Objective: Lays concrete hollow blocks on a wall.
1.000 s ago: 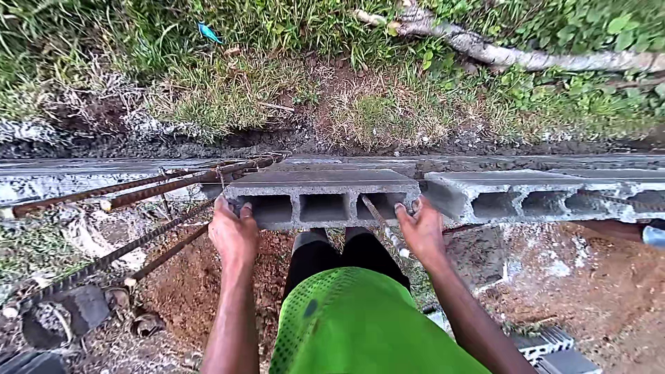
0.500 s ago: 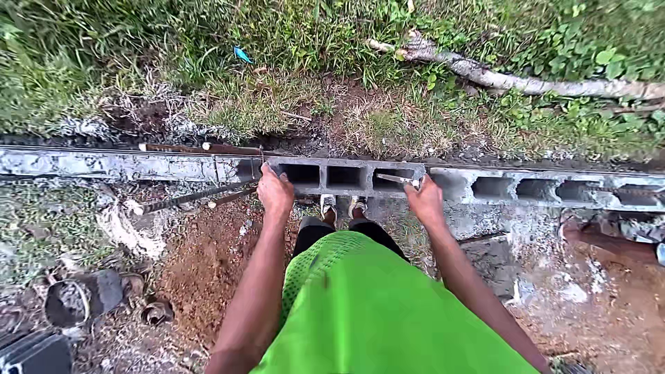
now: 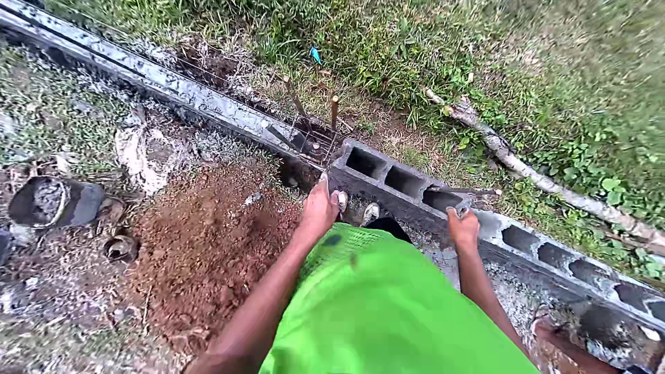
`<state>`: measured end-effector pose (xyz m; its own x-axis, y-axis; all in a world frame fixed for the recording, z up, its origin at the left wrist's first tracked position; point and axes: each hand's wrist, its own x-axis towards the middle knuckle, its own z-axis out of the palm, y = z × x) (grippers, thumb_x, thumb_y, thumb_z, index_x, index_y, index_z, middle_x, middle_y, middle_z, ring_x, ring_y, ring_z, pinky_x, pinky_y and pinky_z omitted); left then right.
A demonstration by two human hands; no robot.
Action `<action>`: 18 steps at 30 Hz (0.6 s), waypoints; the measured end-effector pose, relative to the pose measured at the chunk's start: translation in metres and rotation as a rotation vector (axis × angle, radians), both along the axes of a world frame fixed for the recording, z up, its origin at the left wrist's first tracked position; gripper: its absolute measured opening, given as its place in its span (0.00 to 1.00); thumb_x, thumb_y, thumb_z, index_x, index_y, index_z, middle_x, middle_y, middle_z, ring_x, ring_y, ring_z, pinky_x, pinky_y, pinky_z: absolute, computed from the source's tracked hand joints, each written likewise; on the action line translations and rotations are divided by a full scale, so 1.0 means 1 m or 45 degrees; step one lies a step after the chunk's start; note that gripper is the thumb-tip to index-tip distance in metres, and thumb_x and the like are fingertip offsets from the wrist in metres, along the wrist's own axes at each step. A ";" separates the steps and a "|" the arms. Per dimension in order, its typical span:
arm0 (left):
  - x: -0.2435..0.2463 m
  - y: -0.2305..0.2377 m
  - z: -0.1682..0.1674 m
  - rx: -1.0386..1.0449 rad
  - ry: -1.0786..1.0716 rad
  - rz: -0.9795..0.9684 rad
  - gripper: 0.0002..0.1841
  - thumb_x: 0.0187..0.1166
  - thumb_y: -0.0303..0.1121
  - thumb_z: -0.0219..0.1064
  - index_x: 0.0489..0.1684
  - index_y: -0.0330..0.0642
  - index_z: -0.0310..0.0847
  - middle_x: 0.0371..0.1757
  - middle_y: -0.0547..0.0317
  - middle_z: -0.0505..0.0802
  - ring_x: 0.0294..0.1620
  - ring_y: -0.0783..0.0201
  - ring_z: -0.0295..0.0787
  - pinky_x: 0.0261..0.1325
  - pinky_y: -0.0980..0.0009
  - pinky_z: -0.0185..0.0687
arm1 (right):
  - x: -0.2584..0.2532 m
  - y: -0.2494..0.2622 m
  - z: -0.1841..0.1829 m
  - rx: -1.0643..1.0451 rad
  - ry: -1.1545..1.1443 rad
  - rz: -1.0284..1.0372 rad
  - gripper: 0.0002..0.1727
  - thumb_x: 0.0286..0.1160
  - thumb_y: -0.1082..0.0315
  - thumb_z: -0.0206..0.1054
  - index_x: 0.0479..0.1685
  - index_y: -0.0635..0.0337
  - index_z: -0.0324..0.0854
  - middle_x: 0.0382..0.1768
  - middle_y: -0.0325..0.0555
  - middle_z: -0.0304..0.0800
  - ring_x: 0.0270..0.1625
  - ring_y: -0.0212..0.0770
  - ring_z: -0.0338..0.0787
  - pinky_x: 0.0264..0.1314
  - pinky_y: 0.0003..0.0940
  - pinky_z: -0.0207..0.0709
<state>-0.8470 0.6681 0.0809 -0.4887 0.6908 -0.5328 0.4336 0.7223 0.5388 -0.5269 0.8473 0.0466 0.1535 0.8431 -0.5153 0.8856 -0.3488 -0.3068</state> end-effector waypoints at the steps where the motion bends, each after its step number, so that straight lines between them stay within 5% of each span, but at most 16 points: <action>1: -0.007 -0.011 -0.004 -0.090 -0.079 0.049 0.32 0.90 0.42 0.58 0.91 0.35 0.58 0.73 0.33 0.85 0.71 0.36 0.84 0.75 0.36 0.75 | 0.001 0.000 -0.001 0.007 -0.004 0.013 0.32 0.88 0.54 0.62 0.79 0.73 0.71 0.71 0.74 0.81 0.78 0.67 0.78 0.82 0.64 0.65; 4: -0.017 -0.041 -0.021 -0.231 -0.185 0.217 0.29 0.90 0.42 0.59 0.84 0.34 0.67 0.63 0.28 0.88 0.65 0.31 0.86 0.69 0.32 0.76 | 0.010 0.002 -0.003 0.022 0.016 0.072 0.31 0.86 0.54 0.65 0.75 0.73 0.75 0.66 0.74 0.84 0.74 0.68 0.82 0.79 0.66 0.67; 7: -0.010 -0.049 -0.034 -0.045 -0.357 0.570 0.26 0.89 0.43 0.60 0.79 0.35 0.74 0.62 0.33 0.89 0.62 0.38 0.88 0.65 0.36 0.80 | 0.014 0.008 0.001 -0.021 0.063 0.080 0.32 0.82 0.52 0.69 0.73 0.72 0.77 0.65 0.73 0.84 0.72 0.66 0.82 0.77 0.66 0.68; 9: -0.002 -0.037 -0.049 0.155 -0.619 0.811 0.30 0.88 0.44 0.62 0.83 0.33 0.69 0.71 0.36 0.86 0.70 0.45 0.85 0.74 0.45 0.79 | 0.014 0.013 -0.001 -0.047 0.109 0.083 0.34 0.80 0.51 0.71 0.74 0.72 0.75 0.67 0.72 0.83 0.73 0.64 0.81 0.78 0.64 0.68; 12: 0.014 -0.002 -0.059 0.285 -0.803 0.971 0.34 0.86 0.47 0.65 0.85 0.32 0.64 0.75 0.37 0.83 0.72 0.46 0.85 0.74 0.50 0.80 | 0.021 0.021 -0.008 -0.114 0.228 0.061 0.39 0.79 0.52 0.73 0.81 0.72 0.68 0.75 0.70 0.78 0.80 0.60 0.76 0.83 0.60 0.66; 18: 0.024 0.064 -0.057 0.280 -0.928 1.177 0.44 0.79 0.55 0.71 0.88 0.37 0.57 0.80 0.36 0.76 0.76 0.43 0.79 0.73 0.47 0.81 | 0.032 0.025 -0.030 -0.169 0.383 -0.012 0.40 0.78 0.58 0.72 0.85 0.71 0.61 0.77 0.71 0.75 0.81 0.60 0.75 0.83 0.59 0.68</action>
<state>-0.8234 0.7321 0.0234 -0.4802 0.3482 -0.8051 -0.6600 0.4611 0.5931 -0.4952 0.8722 0.0169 -0.0147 0.7650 -0.6439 0.7583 -0.4112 -0.5058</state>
